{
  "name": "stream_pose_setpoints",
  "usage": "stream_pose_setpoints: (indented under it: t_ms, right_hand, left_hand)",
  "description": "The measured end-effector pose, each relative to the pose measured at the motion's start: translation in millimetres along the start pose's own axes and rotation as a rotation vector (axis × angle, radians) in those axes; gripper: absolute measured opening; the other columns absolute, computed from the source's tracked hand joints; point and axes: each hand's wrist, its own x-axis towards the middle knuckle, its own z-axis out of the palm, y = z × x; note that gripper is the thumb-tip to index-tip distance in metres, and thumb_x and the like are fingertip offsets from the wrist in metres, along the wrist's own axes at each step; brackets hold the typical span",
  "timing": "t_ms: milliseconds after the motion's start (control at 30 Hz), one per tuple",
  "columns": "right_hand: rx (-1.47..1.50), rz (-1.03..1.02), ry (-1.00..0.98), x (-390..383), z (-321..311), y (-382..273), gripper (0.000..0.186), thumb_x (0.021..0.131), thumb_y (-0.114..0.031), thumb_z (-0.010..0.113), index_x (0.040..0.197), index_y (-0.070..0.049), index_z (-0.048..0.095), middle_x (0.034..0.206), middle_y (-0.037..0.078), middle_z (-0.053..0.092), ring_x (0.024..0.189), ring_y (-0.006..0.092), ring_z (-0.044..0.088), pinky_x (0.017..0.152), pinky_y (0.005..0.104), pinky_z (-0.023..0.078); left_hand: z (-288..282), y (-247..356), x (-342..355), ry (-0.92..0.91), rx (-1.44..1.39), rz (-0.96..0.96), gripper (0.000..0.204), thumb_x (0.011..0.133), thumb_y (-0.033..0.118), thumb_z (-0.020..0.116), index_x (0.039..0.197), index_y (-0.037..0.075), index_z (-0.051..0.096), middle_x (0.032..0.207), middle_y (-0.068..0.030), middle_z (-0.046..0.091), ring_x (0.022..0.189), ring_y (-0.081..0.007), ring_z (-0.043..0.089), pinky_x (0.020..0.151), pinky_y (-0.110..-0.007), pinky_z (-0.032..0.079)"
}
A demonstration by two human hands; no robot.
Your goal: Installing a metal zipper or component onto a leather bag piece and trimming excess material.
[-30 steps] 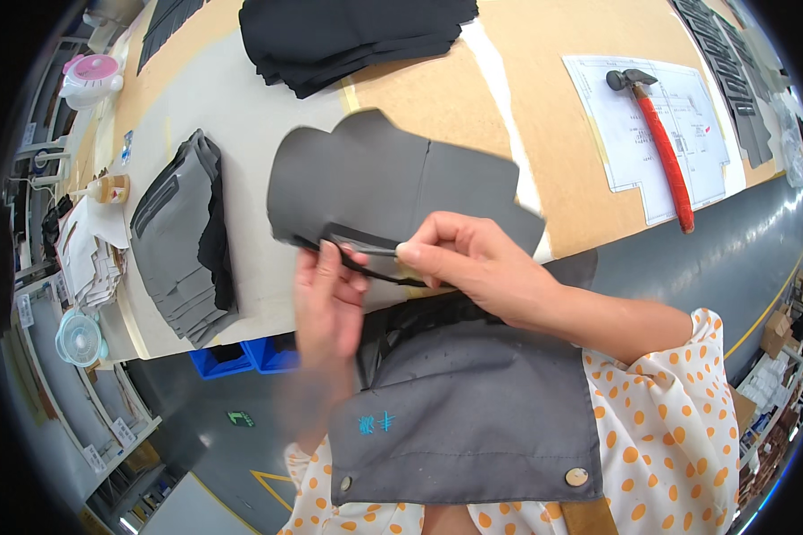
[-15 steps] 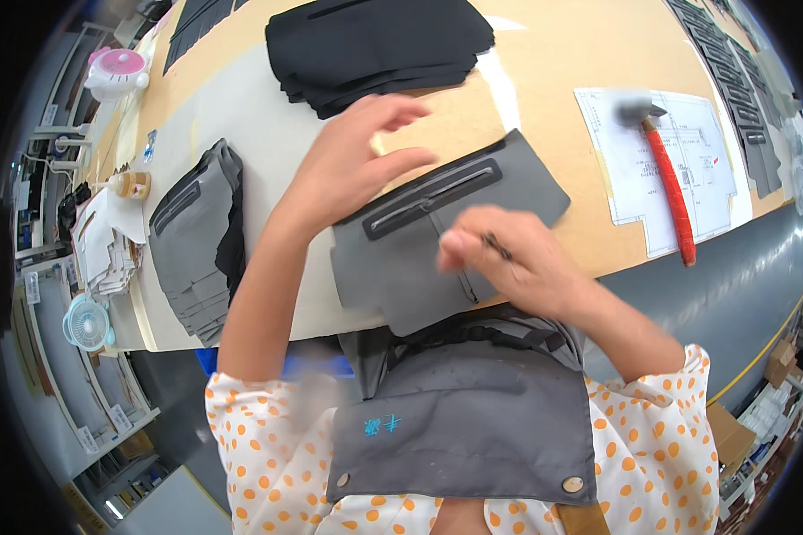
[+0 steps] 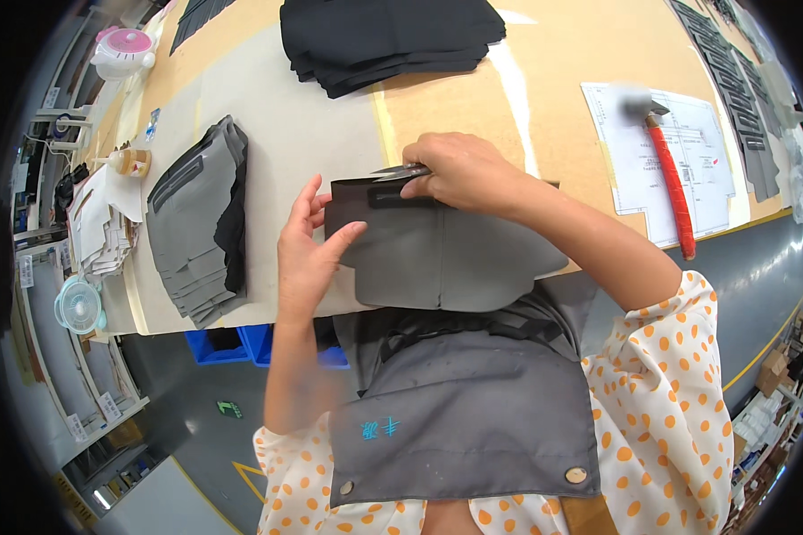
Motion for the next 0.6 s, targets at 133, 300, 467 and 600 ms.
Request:
stream_pose_setpoints:
  t_ms: [133, 300, 467, 600]
  right_hand:
    - [0.181, 0.192, -0.161, -13.1, -10.7, -13.9, 0.029, 0.091, -0.028, 0.076, 0.098, -0.001, 0.071, 0.087, 0.018, 0.07, 0.084, 0.0378, 0.067, 0.074, 0.0466, 0.049]
    - [0.265, 0.198, -0.164, -20.6, -11.9, -15.6, 0.028, 0.092, -0.028, 0.076, 0.099, -0.001, 0.072, 0.084, 0.019, 0.07, 0.081, 0.0363, 0.066, 0.073, 0.0448, 0.049]
    - [0.312, 0.14, -0.163, -21.3, -10.1, -6.9, 0.024, 0.093, -0.025, 0.075, 0.097, -0.002, 0.071, 0.081, 0.018, 0.069, 0.078, 0.0341, 0.066, 0.071, 0.0436, 0.049]
    - [0.341, 0.107, -0.138, -21.4, 4.4, 8.0, 0.018, 0.092, -0.021, 0.074, 0.096, -0.004, 0.071, 0.079, 0.017, 0.069, 0.074, 0.0341, 0.065, 0.069, 0.0429, 0.048]
  left_hand:
    - [-18.9, 21.8, 13.2, -0.307, -0.385, -0.281, 0.066, 0.082, 0.009, 0.086, 0.141, -0.001, 0.057, 0.12, -0.0091, 0.069, 0.092, -0.0092, 0.066, 0.053, -0.021, 0.05]
    - [-11.2, 23.7, 14.1, -0.479, -0.398, -0.383, 0.037, 0.085, 0.014, 0.085, 0.115, 0.0, 0.07, 0.102, -0.0055, 0.072, 0.086, -0.0099, 0.067, 0.067, -0.027, 0.055]
    - [-6.8, 16.7, 10.6, -0.523, -0.449, -0.449, 0.022, 0.087, 0.016, 0.085, 0.102, 0.003, 0.075, 0.088, 0.0004, 0.072, 0.08, -0.0075, 0.064, 0.064, -0.025, 0.051]
    - [-7.3, 14.7, 11.3, -0.635, -0.527, -0.492, 0.022, 0.088, 0.011, 0.083, 0.106, 0.004, 0.074, 0.088, 0.0008, 0.071, 0.076, -0.0075, 0.062, 0.064, -0.024, 0.049]
